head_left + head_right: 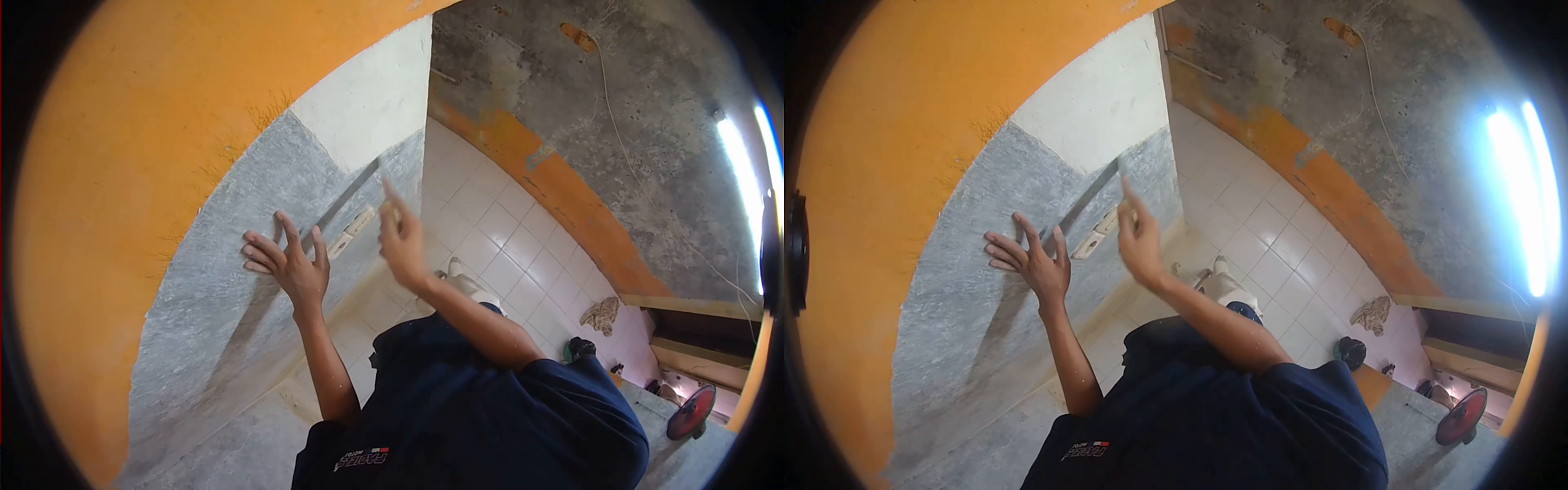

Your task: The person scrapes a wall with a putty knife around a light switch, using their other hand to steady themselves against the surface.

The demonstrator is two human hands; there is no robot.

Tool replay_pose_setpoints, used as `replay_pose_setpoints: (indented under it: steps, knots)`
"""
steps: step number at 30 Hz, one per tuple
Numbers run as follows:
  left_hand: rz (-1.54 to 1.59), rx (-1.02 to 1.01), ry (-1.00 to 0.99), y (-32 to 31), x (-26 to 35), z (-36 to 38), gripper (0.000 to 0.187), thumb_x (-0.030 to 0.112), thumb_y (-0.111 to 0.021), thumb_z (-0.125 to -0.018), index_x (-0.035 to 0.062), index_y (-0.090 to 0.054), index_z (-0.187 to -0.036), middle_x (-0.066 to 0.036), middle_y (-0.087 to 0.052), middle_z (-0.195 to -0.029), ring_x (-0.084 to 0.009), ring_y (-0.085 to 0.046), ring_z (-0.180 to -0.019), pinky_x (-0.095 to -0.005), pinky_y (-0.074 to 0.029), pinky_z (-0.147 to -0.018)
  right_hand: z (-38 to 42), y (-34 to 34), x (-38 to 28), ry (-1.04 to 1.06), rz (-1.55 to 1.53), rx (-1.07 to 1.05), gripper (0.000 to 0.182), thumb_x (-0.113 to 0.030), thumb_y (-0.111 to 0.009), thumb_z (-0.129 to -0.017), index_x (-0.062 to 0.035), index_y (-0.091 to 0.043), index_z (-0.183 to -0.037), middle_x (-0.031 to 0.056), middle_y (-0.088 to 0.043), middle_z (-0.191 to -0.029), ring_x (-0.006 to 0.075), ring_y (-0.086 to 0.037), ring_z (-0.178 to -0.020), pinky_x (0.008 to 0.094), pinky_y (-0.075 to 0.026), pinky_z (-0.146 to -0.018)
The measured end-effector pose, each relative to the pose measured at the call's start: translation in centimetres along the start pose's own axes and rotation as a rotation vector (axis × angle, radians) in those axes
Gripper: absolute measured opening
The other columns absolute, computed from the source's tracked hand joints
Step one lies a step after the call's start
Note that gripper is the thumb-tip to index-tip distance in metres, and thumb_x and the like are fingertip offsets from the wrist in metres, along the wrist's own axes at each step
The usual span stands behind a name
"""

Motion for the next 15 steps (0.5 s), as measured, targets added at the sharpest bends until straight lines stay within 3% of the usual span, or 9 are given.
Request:
replay_pose_setpoints:
  steps: [2, 5, 7, 11, 13, 15]
  knots:
    - [-0.019, -0.015, -0.007, 0.1, 0.1, 0.3, 0.08, 0.051, -0.056, -0.101, 0.0128, -0.024, -0.164, -0.037, 0.018, -0.162, -0.0469, 0.032, -0.148, -0.0638, 0.024, -0.112, -2.6, 1.4, -1.1, -0.094, -0.193, 0.095, 0.052, -0.025, -0.053, -0.108, -0.0253, -0.04, -0.159, -0.0086, -0.043, -0.07, 0.0024, -0.04, -0.055, 0.0193, -0.034, -0.044]
    - [-0.054, -0.032, -0.024, -0.5, -0.2, 0.2, 0.083, 0.054, -0.055, -0.1, 0.0128, -0.021, -0.164, -0.039, 0.02, -0.161, -0.0488, 0.034, -0.147, -0.0655, 0.026, -0.11, -2.1, 1.7, -2.5, -0.137, -0.133, 0.069, 0.052, -0.024, -0.053, -0.108, -0.0244, -0.041, -0.158, -0.0089, -0.042, -0.068, 0.0026, -0.04, -0.054, 0.0191, -0.034, -0.044]
    - [-0.061, -0.049, 0.027, -1.4, -0.3, 0.6, 0.086, 0.057, -0.054, -0.1, 0.0128, -0.019, -0.165, -0.042, 0.021, -0.159, -0.0515, 0.035, -0.145, -0.0679, 0.027, -0.107, 1.4, 0.0, -2.7, -0.045, 0.041, -0.044, 0.05, -0.024, -0.053, -0.108, -0.0244, -0.043, -0.157, -0.0099, -0.037, -0.064, 0.0027, -0.038, -0.051, 0.019, -0.033, -0.045]
    - [-0.099, -0.024, -0.026, -1.5, -0.5, 0.6, 0.089, 0.059, -0.052, -0.1, 0.0117, -0.015, -0.165, -0.044, 0.022, -0.157, -0.0532, 0.037, -0.143, -0.0693, 0.029, -0.104, -1.1, 1.5, -2.5, -0.149, -0.162, 0.019, 0.049, -0.024, -0.052, -0.108, -0.0224, -0.045, -0.156, -0.0095, -0.037, -0.065, 0.0025, -0.037, -0.051, 0.0207, -0.033, -0.044]
    - [-0.043, 0.071, -0.021, -1.6, -0.3, 0.2, 0.081, 0.053, -0.06, -0.096, 0.0113, -0.034, -0.16, -0.035, 0.017, -0.164, -0.0493, 0.033, -0.147, -0.064, 0.03, -0.108, -1.1, 1.7, -2.6, -0.155, -0.212, 0.053, 0.048, -0.023, -0.052, -0.108, -0.0218, -0.046, -0.156, -0.0094, -0.038, -0.065, 0.0026, -0.037, -0.051, 0.0214, -0.033, -0.044]
    - [-0.039, 0.06, 0.0, -1.6, 0.0, 0.3, 0.081, 0.053, -0.061, -0.096, 0.0114, -0.033, -0.161, -0.036, 0.017, -0.164, -0.0493, 0.034, -0.147, -0.0641, 0.03, -0.108, 1.3, 0.5, -2.3, -0.106, -0.104, -0.022, 0.049, -0.022, -0.051, -0.108, -0.022, -0.044, -0.157, -0.009, -0.037, -0.066, 0.0024, -0.036, -0.053, 0.021, -0.032, -0.045]
Point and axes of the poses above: each hand's wrist, its own z-axis away from the middle knuckle, its own y-axis out of the back of the hand, x = y × z, the point moved 2 cm from there along -z, towards the middle knuckle
